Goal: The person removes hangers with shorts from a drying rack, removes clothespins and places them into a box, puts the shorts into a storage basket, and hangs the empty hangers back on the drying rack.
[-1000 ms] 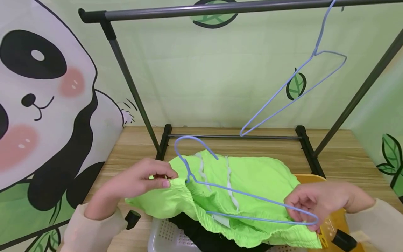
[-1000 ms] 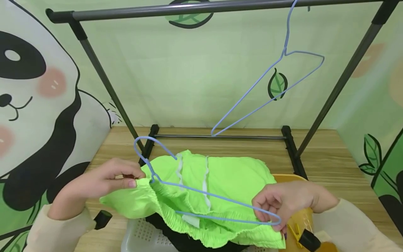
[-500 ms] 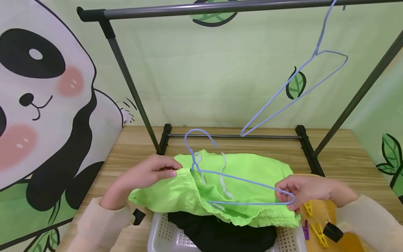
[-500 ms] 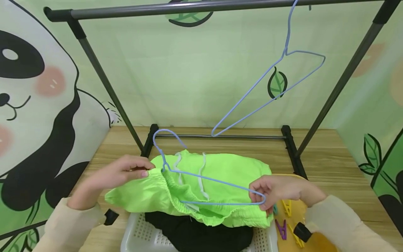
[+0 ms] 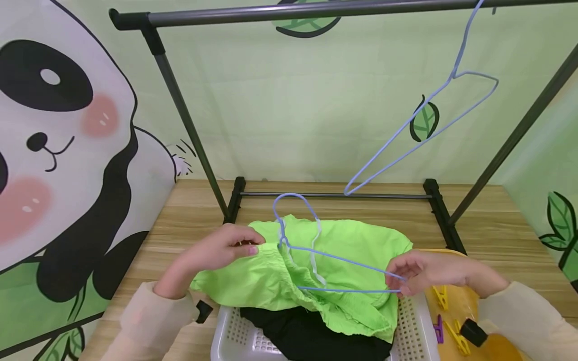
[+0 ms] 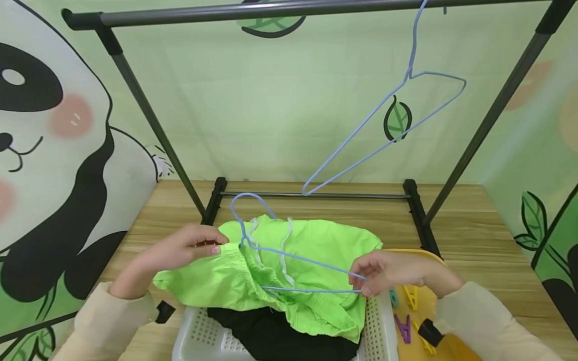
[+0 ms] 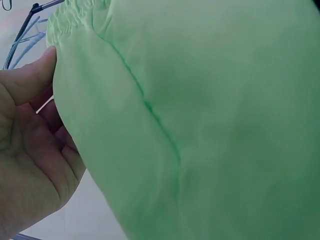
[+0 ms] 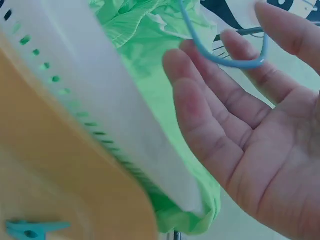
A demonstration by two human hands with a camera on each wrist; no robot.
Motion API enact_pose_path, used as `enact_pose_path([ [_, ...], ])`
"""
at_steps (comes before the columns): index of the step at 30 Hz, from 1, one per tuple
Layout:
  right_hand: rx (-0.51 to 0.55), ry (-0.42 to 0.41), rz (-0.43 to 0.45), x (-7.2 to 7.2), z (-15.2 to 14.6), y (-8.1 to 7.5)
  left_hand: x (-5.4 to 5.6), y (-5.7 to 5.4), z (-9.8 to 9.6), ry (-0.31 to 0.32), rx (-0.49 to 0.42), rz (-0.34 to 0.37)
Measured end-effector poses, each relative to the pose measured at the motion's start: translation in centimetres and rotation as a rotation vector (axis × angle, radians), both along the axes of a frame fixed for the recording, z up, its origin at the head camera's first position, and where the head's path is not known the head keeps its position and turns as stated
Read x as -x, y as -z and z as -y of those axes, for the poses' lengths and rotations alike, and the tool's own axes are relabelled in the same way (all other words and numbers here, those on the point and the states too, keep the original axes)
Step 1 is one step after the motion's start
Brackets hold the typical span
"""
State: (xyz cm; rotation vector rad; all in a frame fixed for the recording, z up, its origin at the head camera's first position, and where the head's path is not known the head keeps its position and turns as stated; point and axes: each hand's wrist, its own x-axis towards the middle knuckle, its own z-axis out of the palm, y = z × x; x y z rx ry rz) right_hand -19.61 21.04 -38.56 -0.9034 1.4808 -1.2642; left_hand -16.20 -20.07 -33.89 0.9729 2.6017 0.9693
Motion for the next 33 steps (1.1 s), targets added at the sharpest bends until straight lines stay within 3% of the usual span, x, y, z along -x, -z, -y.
enact_pose_path([
  [6,0.044,0.019,-0.044,0.1,0.7,-0.7,-0.1,0.0,-0.1,-0.025,0.028,-0.048],
  [16,-0.013,0.012,-0.067,0.0,2.4,-1.7,0.2,0.4,-0.3,-0.053,0.048,-0.125],
  [33,-0.094,0.021,-0.082,0.5,5.4,-2.0,0.3,0.6,-0.6,-0.102,0.036,-0.104],
])
